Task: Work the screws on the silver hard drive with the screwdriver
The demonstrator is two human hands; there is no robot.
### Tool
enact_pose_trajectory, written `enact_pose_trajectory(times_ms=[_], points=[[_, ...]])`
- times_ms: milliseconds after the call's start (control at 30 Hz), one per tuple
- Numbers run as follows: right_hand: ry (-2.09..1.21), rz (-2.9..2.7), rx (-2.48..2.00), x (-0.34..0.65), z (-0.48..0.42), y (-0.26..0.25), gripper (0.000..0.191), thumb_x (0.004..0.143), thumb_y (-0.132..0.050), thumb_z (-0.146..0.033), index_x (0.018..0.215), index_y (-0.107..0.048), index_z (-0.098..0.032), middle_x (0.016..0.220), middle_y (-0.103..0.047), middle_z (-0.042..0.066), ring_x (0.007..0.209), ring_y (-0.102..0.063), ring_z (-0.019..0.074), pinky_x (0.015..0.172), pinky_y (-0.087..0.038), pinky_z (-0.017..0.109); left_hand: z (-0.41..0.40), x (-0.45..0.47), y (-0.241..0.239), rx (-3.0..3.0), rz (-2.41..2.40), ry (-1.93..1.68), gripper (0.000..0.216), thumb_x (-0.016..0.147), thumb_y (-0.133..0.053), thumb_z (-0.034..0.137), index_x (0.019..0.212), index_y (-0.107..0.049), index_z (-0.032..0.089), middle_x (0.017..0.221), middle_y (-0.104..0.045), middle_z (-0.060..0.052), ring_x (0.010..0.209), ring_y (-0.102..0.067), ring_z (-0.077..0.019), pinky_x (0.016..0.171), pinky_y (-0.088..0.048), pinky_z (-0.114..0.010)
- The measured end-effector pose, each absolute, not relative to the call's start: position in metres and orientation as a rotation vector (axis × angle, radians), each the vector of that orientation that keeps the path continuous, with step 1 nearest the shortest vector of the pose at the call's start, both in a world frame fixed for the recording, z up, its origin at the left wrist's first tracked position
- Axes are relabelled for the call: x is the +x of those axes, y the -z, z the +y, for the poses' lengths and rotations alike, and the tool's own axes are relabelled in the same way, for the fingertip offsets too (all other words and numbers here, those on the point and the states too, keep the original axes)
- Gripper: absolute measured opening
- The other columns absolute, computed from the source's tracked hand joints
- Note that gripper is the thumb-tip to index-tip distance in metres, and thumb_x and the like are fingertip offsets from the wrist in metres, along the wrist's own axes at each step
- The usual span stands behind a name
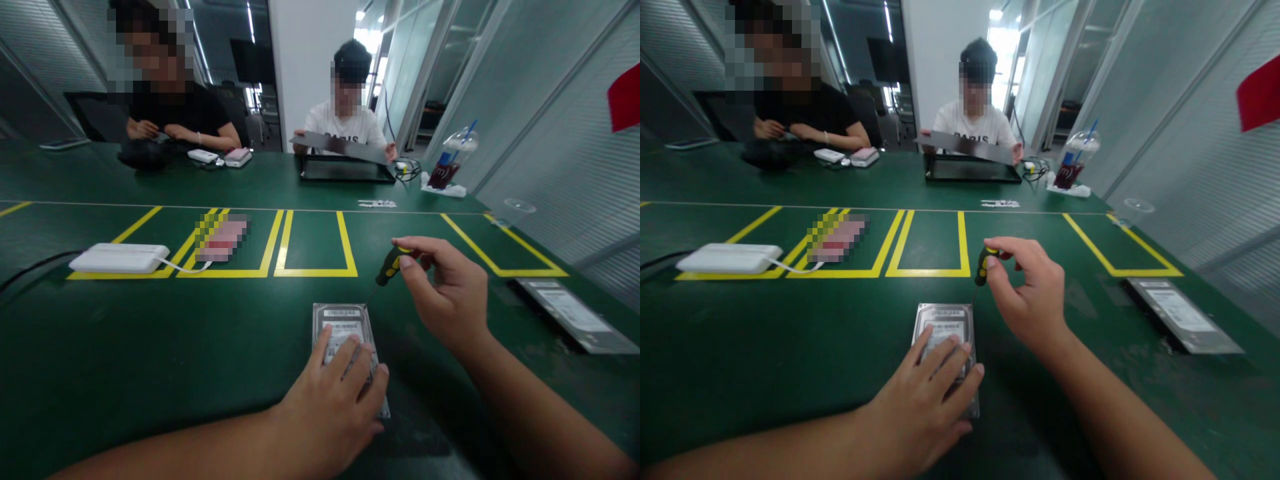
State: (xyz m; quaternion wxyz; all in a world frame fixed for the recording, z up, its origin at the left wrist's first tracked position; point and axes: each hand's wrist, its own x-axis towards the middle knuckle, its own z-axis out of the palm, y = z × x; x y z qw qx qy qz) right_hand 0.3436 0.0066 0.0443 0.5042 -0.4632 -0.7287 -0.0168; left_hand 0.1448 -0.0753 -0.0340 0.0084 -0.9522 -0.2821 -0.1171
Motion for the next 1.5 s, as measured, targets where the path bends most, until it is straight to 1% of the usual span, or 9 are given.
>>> enact_pose_trajectory(times_ms=[133, 333, 533, 767, 933, 1033, 1267, 1400, 1500], points=[[0.063, -1.761, -1.073, 0.3436, 0.0099, -0.0449, 0.017, 0.085, -0.067, -0.02, 0.102, -0.067, -0.022, 0.1, -0.069, 0.004, 0.082, -0.061, 0.0165, 0.066, -0.046, 0.032, -0.0756, 0.1449, 0.034, -2.976, -0.876, 0.361, 0.059, 0.099, -0.046, 0.051, 0.146, -0.041, 0.016, 0.147, -0.045, -0.019, 0.135, -0.039, -0.04, 0.109, -0.025, -0.072], [0.102, -1.755, -1.095, 0.3419, 0.0105, -0.0467, 0.011, 0.084, -0.067, -0.018, 0.094, -0.066, -0.023, 0.086, -0.065, 0.002, 0.078, -0.059, 0.0164, 0.063, -0.044, 0.032, -0.0758, 0.1448, 0.0331, -2.98, -0.889, 0.361, 0.058, 0.099, -0.046, 0.051, 0.145, -0.042, 0.016, 0.146, -0.046, -0.019, 0.135, -0.039, -0.0396, 0.109, -0.025, -0.071], [0.028, -1.733, -1.125, 0.3435, 0.0071, -0.0457, 0.019, 0.086, -0.06, -0.017, 0.104, -0.066, -0.023, 0.093, -0.069, 0.003, 0.078, -0.06, 0.0162, 0.067, -0.046, 0.034, -0.0754, 0.1453, 0.0313, -2.993, -0.894, 0.357, 0.058, 0.099, -0.046, 0.051, 0.145, -0.042, 0.016, 0.147, -0.045, -0.019, 0.135, -0.039, -0.0398, 0.109, -0.025, -0.072], [0.082, -1.759, -1.077, 0.3425, 0.0092, -0.0459, 0.01, 0.085, -0.067, -0.019, 0.094, -0.065, -0.022, 0.088, -0.066, 0.002, 0.079, -0.06, 0.0159, 0.064, -0.044, 0.032, -0.0763, 0.1452, 0.034, -2.992, -0.889, 0.363, 0.059, 0.099, -0.047, 0.051, 0.145, -0.041, 0.015, 0.146, -0.045, -0.019, 0.135, -0.038, -0.0403, 0.109, -0.025, -0.072], [0.037, -1.697, -1.148, 0.3431, 0.0074, -0.044, 0.016, 0.086, -0.064, -0.018, 0.102, -0.067, -0.022, 0.094, -0.071, 0.002, 0.074, -0.059, 0.015, 0.066, -0.047, 0.033, -0.0759, 0.1452, 0.033, -2.982, -0.887, 0.37, 0.058, 0.099, -0.045, 0.05, 0.146, -0.041, 0.015, 0.147, -0.045, -0.019, 0.135, -0.038, -0.0393, 0.109, -0.026, -0.072], [0.012, -1.711, -1.118, 0.3428, 0.0081, -0.0442, 0.017, 0.086, -0.064, -0.019, 0.102, -0.067, -0.022, 0.1, -0.07, 0.004, 0.077, -0.06, 0.0155, 0.067, -0.047, 0.033, -0.0758, 0.1456, 0.0327, -2.986, -0.888, 0.368, 0.058, 0.099, -0.045, 0.051, 0.145, -0.041, 0.016, 0.146, -0.046, -0.019, 0.135, -0.038, -0.0395, 0.109, -0.026, -0.072], [0.098, -1.7, -1.13, 0.3425, 0.0096, -0.0445, 0.011, 0.084, -0.069, -0.022, 0.095, -0.066, -0.023, 0.088, -0.067, 0.002, 0.076, -0.059, 0.0156, 0.064, -0.046, 0.033, -0.075, 0.1448, 0.0313, -2.985, -0.879, 0.355, 0.058, 0.1, -0.045, 0.05, 0.146, -0.041, 0.015, 0.146, -0.046, -0.019, 0.135, -0.039, -0.0398, 0.109, -0.025, -0.071], [0.038, -1.684, -1.144, 0.3434, 0.0083, -0.0436, 0.018, 0.086, -0.063, -0.018, 0.103, -0.066, -0.023, 0.093, -0.07, 0.003, 0.076, -0.06, 0.0155, 0.068, -0.048, 0.034, -0.0749, 0.1439, 0.0309, -2.989, -0.87, 0.348, 0.058, 0.099, -0.045, 0.05, 0.145, -0.042, 0.016, 0.146, -0.046, -0.019, 0.135, -0.039, -0.04, 0.109, -0.025, -0.071], [0.035, -1.711, -1.092, 0.3431, 0.0086, -0.0445, 0.015, 0.085, -0.064, -0.019, 0.1, -0.066, -0.023, 0.095, -0.069, 0.003, 0.079, -0.06, 0.016, 0.067, -0.047, 0.034, -0.0752, 0.1445, 0.0325, -2.992, -0.89, 0.351, 0.058, 0.099, -0.046, 0.051, 0.145, -0.042, 0.016, 0.146, -0.046, -0.019, 0.136, -0.038, -0.0396, 0.11, -0.023, -0.071]])
